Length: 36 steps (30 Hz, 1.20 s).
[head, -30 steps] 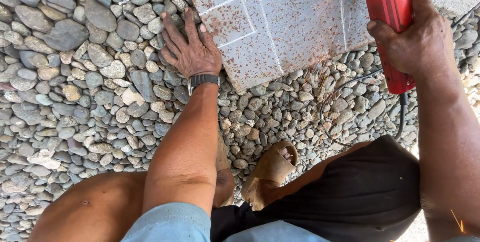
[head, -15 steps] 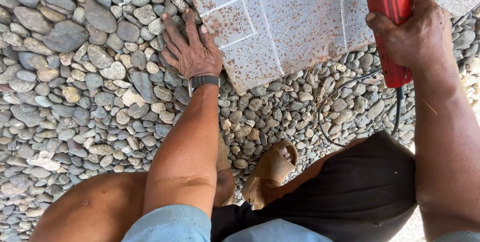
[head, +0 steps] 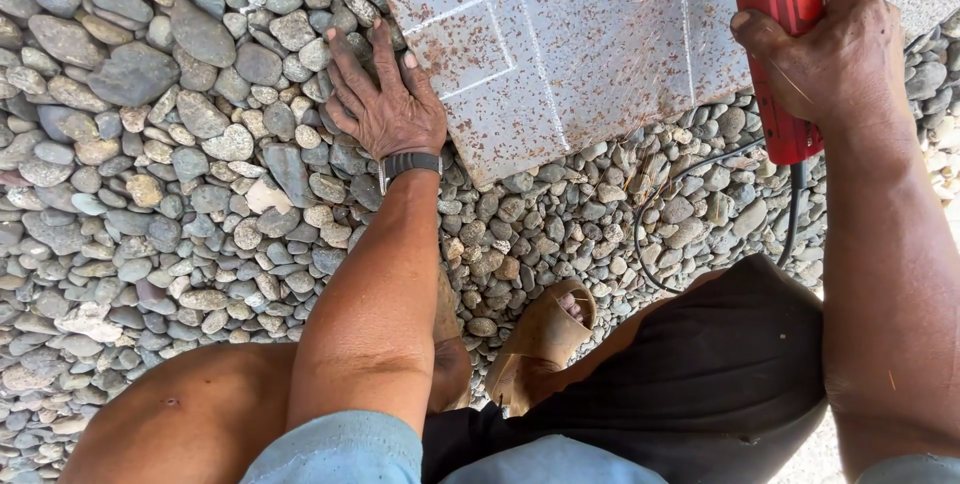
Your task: Using an electric angle grinder to cut along marked lines on a metal plate while working on a gravel surface.
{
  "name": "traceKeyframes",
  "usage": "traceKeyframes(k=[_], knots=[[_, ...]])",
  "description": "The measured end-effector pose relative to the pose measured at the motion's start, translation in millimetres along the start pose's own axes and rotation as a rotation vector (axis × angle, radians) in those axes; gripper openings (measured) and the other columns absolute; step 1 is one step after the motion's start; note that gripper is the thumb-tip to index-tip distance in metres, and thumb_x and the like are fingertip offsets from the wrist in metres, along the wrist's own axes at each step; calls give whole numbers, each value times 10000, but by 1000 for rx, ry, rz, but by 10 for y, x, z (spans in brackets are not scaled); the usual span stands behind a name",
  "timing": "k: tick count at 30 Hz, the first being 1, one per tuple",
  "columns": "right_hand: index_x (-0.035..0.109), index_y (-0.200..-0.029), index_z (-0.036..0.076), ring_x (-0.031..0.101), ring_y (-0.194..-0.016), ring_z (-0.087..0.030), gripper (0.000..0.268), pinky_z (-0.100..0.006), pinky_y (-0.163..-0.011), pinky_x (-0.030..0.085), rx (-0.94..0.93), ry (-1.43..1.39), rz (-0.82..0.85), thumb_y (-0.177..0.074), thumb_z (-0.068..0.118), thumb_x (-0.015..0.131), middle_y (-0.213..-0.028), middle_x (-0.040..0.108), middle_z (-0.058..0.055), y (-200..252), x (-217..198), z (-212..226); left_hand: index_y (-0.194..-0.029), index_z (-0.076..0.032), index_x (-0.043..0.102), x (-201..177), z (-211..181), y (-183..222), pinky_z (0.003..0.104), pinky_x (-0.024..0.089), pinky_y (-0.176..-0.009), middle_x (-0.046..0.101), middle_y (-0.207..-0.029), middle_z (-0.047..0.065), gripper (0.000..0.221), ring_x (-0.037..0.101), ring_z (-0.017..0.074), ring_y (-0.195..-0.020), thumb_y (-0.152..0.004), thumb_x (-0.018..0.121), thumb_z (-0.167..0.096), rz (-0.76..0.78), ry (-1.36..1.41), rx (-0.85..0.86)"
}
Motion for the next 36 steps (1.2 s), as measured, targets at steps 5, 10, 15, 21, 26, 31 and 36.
traceKeyframes(k=[5, 10, 15, 21, 26, 31, 36], knots=[[506, -1604, 26, 586, -670, -463, 638, -571, -565, 463, 57, 4, 14, -1080, 254, 790, -903, 645, -259, 25, -49, 67, -1567, -373, 516, 27, 20, 8, 553, 340, -1170, 258, -1708, 97, 485, 444, 329, -1538, -1137, 355, -531, 1, 24, -2], [439, -1669, 72, 604, -680, -464, 720, -572, -620, 487, 146, -26, 60, -1038, 274, 722, -928, 650, -254, 149, -84, 98, -1583, -380, 508, 37, 16, 5, 553, 331, -1177, 230, -1721, 81, 512, 430, 327, -1550, -1144, 315, -558, 2, 34, -3], [338, -1695, 31, 676, -843, -512, 801, -614, -791, 548, 297, 39, 166, -1045, 363, 666, -1086, 697, -320, 441, -5, -63, -1556, -365, 541, -29, 7, -1, 542, 340, -1175, 277, -1702, 80, 494, 461, 320, -1530, -1144, 327, -536, -34, 38, -4], [188, -1731, 56, 673, -1037, -491, 883, -578, -890, 540, 473, 62, 295, -1029, 391, 607, -1324, 647, -332, 846, 88, -275, -1550, -369, 538, -36, -1, 3, 532, 353, -1162, 304, -1690, 80, 505, 472, 312, -1525, -1146, 295, -548, -80, 42, 16], [155, -1749, 158, 722, -829, -433, 854, -533, -728, 610, 542, 81, 374, -1054, 387, 595, -1249, 685, -295, 1162, 159, -421, -1553, -364, 524, -42, -11, -17, 505, 347, -1151, 336, -1675, 91, 521, 507, 309, -1496, -1133, 271, -542, -76, 11, 33], [213, -1742, 150, 711, -784, -460, 887, -559, -701, 610, 526, 94, 395, -1016, 390, 662, -1184, 686, -317, 1411, 209, -588, -1567, -392, 512, 34, 32, -4, 539, 343, -1176, 297, -1694, 79, 518, 486, 330, -1521, -1136, 283, -565, -73, 15, 24], [307, -1664, 170, 692, -755, -519, 727, -625, -676, 629, 631, -192, 354, -1036, 188, 674, -1254, 601, -388, 1664, 98, -560, -1571, -397, 513, 71, 62, 5, 545, 324, -1198, 275, -1705, 53, 547, 462, 308, -1545, -1130, 249, -583, -103, 33, 14]])
Point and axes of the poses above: each hand's wrist, its own y-axis away from the middle knuckle, its own x-axis out of the palm, z = x × y, the point moved 10 cm from there along -y, towards the middle knuckle
